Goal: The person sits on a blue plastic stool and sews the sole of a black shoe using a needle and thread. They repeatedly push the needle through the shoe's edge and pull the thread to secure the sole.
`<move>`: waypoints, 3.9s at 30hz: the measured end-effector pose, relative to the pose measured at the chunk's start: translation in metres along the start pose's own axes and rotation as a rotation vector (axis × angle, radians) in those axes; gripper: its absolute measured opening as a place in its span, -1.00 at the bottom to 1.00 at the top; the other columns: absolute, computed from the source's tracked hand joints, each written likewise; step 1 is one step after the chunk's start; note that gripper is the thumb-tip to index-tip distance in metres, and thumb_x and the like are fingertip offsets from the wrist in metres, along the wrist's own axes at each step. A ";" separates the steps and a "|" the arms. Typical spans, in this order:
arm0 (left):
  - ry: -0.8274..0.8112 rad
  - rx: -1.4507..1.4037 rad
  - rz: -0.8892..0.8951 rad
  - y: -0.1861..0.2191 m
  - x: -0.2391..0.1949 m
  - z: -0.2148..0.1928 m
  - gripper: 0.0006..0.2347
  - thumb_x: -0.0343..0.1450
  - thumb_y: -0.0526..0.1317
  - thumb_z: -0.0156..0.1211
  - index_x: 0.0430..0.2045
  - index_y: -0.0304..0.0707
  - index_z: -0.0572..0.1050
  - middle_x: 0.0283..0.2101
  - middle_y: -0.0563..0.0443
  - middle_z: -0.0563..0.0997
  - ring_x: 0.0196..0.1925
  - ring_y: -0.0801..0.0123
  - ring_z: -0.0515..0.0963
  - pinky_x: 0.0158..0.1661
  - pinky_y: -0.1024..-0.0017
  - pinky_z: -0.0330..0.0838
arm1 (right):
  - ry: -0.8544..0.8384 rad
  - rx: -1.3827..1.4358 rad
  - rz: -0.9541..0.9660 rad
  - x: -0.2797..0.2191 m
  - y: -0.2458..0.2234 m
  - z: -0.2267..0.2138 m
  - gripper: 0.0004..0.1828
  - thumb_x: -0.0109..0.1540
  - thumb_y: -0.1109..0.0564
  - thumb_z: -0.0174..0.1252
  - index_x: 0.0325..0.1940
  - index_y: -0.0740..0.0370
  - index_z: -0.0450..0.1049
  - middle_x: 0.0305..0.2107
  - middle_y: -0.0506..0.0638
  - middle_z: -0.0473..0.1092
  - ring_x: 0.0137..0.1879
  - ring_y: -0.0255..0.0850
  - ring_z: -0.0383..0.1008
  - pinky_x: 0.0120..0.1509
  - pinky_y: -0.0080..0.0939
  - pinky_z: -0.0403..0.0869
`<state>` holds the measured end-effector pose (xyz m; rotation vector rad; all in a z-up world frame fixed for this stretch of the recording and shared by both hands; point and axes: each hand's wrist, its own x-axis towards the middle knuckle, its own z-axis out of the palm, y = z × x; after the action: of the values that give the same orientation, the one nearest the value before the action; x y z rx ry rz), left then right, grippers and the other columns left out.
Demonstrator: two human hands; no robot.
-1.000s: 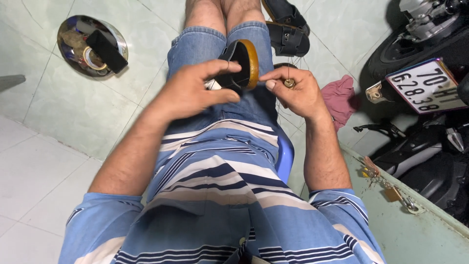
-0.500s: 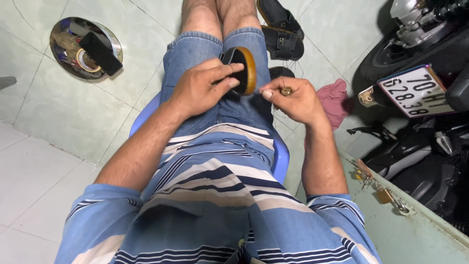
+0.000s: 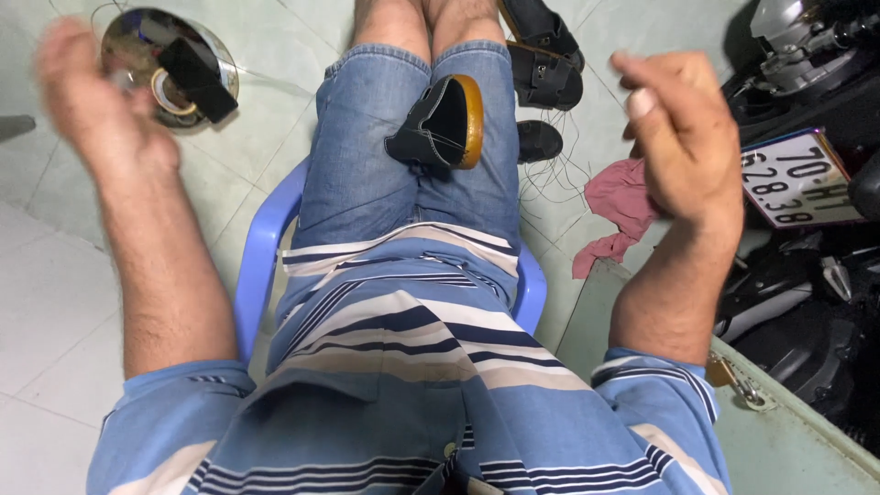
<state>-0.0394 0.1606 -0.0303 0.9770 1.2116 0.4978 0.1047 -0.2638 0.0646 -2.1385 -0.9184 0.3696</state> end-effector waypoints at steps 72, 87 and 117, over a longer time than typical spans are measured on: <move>-1.073 0.768 1.204 -0.091 -0.140 0.101 -0.92 0.39 -0.17 0.13 -0.33 -0.03 0.52 -0.39 0.18 0.43 -0.44 0.37 0.54 -0.36 0.44 0.33 | -0.002 0.003 0.084 -0.001 -0.009 0.053 -0.85 0.12 0.34 0.16 -0.26 0.27 0.55 -0.38 0.13 0.46 -0.25 0.05 0.48 -0.19 -0.09 0.44; -1.174 1.181 1.303 -0.066 -0.139 0.095 -0.82 0.38 -0.09 0.12 -0.21 0.01 0.50 -0.34 0.17 0.50 -0.42 0.28 0.48 -0.24 0.27 0.22 | -0.118 -0.337 -0.046 -0.005 -0.004 0.056 -0.76 0.17 0.15 0.11 -0.08 0.06 0.52 -0.29 -0.14 0.43 -0.17 -0.25 0.44 -0.38 -0.18 0.38; -1.357 0.959 0.518 -0.027 -0.162 0.128 -0.69 0.22 -0.37 -0.14 -0.19 -0.02 0.36 -0.29 0.13 0.49 -0.31 0.35 0.45 -0.28 0.38 0.29 | -0.138 -0.415 -0.062 -0.012 -0.002 0.061 -0.68 0.16 0.17 0.12 0.00 -0.02 0.45 -0.31 -0.15 0.35 -0.22 -0.22 0.40 -0.51 -0.16 0.35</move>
<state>0.0247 -0.0247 0.0403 1.9693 -0.1556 -0.4506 0.0640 -0.2386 0.0251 -2.4745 -1.2235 0.3192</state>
